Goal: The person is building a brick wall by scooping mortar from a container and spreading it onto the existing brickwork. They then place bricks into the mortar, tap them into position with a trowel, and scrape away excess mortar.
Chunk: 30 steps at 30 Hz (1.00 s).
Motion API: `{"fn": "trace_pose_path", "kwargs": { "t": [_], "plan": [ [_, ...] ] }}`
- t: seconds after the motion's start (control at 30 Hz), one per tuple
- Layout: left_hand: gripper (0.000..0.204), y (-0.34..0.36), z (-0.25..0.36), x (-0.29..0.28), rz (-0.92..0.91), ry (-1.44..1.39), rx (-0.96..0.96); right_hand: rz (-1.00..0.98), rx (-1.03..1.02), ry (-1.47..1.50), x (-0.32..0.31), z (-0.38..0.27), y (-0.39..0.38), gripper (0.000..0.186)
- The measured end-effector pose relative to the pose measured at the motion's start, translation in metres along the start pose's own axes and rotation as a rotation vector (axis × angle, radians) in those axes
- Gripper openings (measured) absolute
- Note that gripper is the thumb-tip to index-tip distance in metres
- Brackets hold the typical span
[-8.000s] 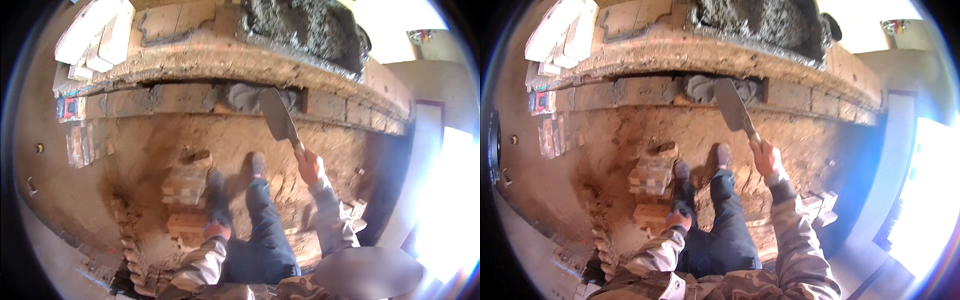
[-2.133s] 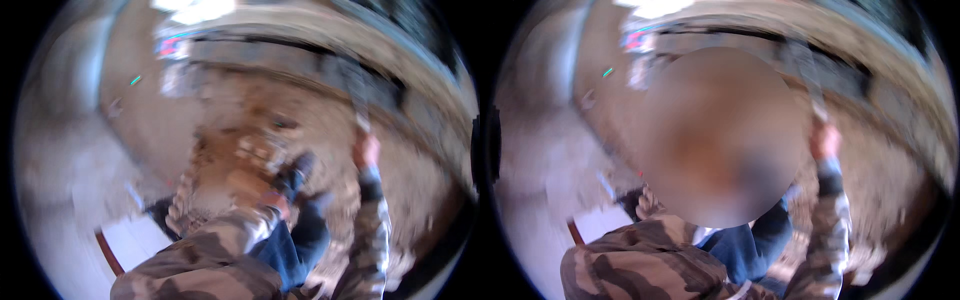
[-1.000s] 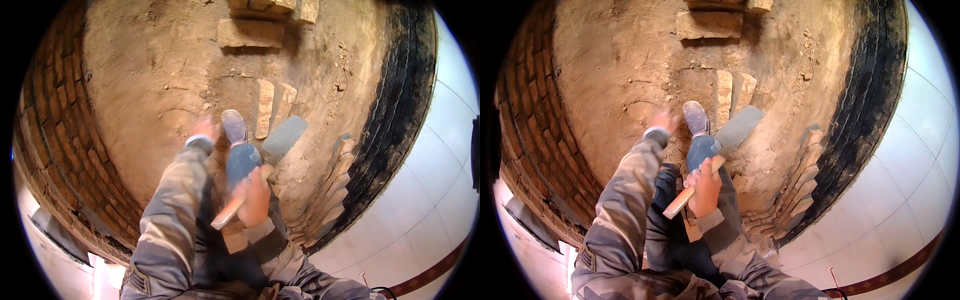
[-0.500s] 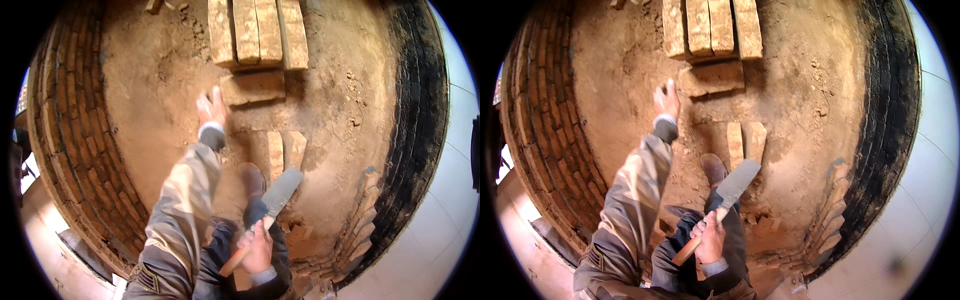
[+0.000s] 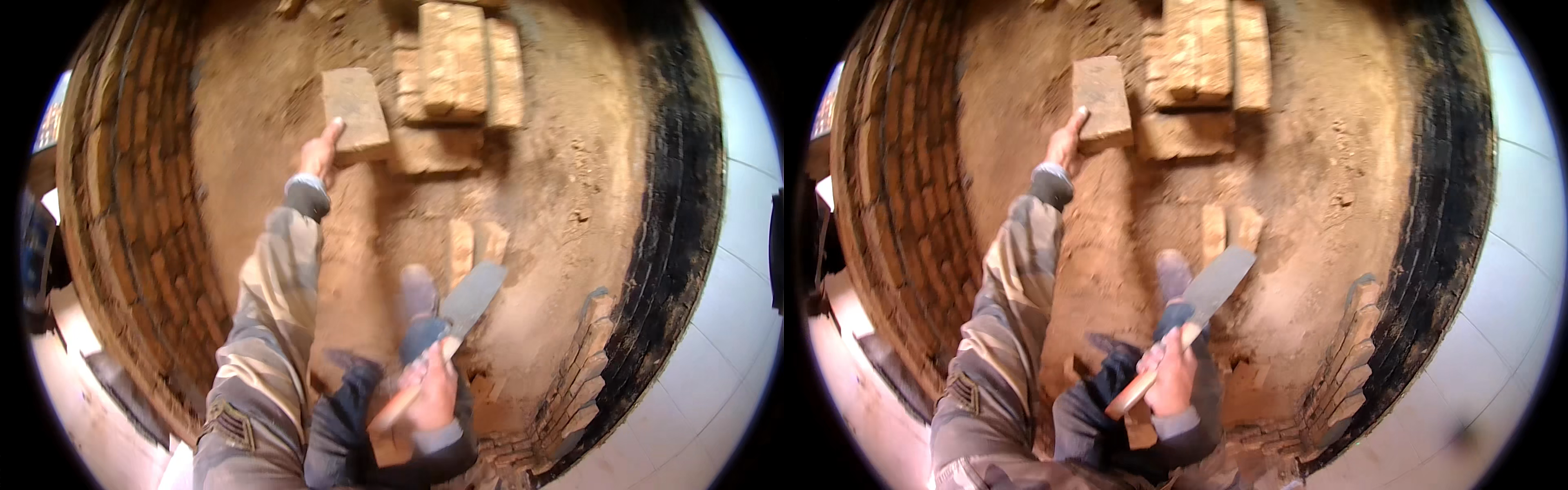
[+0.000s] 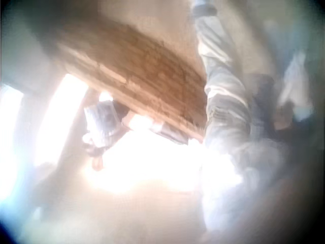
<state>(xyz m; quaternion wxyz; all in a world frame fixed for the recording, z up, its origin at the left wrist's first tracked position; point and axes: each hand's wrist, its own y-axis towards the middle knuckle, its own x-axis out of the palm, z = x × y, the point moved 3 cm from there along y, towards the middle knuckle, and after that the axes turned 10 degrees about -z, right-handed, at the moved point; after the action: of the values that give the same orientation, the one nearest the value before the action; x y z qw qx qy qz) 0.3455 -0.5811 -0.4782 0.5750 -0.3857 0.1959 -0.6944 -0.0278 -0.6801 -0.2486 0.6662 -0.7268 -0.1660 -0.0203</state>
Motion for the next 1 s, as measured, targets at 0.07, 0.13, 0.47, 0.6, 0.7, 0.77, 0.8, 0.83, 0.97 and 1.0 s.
{"fn": "trace_pose_path", "kwargs": {
  "t": [0.07,0.13,0.47,0.6,0.7,0.77,0.8,0.83,0.97,1.0],
  "plan": [
    [0.060,-0.077,-0.047,-0.039,-0.057,-0.199,-0.043,-0.028,-0.015,-0.065,0.001,0.010,0.000,0.027],
    [0.054,-0.165,-0.080,-0.067,-0.079,-0.393,-0.097,-0.084,-0.026,-0.175,-0.013,0.028,0.006,0.028],
    [0.077,-0.555,-0.174,-0.229,0.207,-0.114,0.051,-0.102,0.145,-0.709,-0.047,0.129,0.007,0.023],
    [0.067,-0.665,-0.099,-0.228,0.000,-0.750,0.116,-0.067,0.151,-0.985,-0.063,0.147,-0.013,0.023],
    [0.067,-0.683,-0.102,-0.236,0.023,-1.000,0.210,-0.102,0.205,-1.058,-0.061,0.171,-0.042,0.024],
    [0.068,-0.671,-0.114,-0.245,0.074,-1.040,0.274,-0.140,0.227,-1.135,-0.045,0.184,-0.068,0.027],
    [0.068,-0.663,-0.114,-0.250,0.106,-1.041,0.303,-0.174,0.260,-1.180,-0.033,0.189,-0.080,0.028],
    [0.068,-0.662,-0.113,-0.255,0.141,-1.038,0.327,-0.171,0.278,-1.225,-0.026,0.193,-0.097,0.032],
    [0.069,-0.680,-0.105,-0.268,0.198,-0.957,0.427,-0.415,-0.096,-1.798,0.031,0.205,-0.181,0.035],
    [0.070,-0.694,-0.103,-0.268,0.211,-0.914,0.481,-0.441,-0.214,-1.869,0.033,0.202,-0.197,0.036]
  ]
}}
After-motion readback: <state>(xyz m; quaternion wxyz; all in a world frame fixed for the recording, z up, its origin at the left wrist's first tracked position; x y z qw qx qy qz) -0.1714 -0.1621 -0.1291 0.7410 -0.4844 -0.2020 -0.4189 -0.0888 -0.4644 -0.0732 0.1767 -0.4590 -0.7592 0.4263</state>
